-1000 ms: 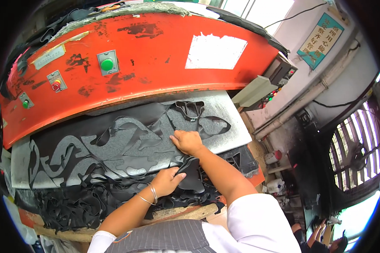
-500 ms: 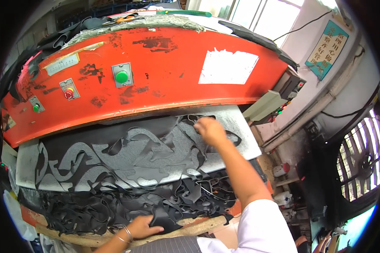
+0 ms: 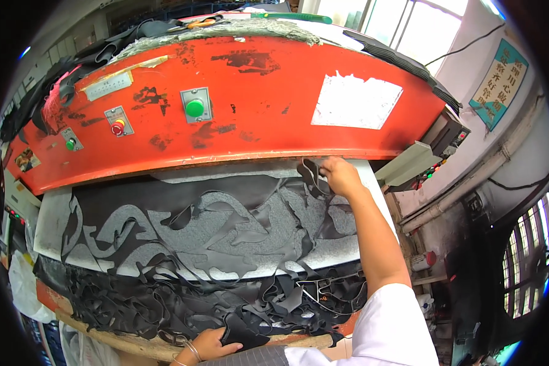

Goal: Using an industrial clicker press to cut pattern pieces from a sheet of leather for shoe manufacturing.

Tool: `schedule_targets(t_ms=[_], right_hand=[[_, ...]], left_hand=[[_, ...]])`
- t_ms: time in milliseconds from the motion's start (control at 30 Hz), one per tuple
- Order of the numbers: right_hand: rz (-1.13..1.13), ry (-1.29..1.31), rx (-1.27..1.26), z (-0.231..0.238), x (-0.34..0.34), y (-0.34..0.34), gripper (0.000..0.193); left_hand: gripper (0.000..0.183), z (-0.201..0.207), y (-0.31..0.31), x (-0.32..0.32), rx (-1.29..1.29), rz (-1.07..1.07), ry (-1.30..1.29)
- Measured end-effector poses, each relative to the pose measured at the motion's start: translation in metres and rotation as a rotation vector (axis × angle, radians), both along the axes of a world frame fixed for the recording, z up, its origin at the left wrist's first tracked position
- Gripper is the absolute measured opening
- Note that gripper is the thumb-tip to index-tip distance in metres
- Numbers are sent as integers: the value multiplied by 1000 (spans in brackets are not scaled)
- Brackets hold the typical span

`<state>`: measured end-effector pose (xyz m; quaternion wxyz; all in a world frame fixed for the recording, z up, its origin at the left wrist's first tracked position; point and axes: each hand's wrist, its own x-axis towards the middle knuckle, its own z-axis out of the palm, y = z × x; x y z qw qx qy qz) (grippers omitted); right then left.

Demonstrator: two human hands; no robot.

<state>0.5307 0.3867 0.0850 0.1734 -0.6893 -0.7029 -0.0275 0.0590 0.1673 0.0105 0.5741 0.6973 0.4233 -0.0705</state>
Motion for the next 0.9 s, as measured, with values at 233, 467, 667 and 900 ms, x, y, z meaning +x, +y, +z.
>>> schedule_targets(t_ms=[233,467,667,900], right_hand=[[338,-30,-141,-3,-138,60,16],[275,-124,-100,-53,-142,89,17],[343,399,14,-73,-112,44,68],[240,305,23,-95,-101,29,60]], left_hand=[[50,0,-4,8,97,89,-119],[48,3,-2,14,106,66,-95],[45,11,1,12,18,111,4],[40,4,-3,17,142,195,-185]])
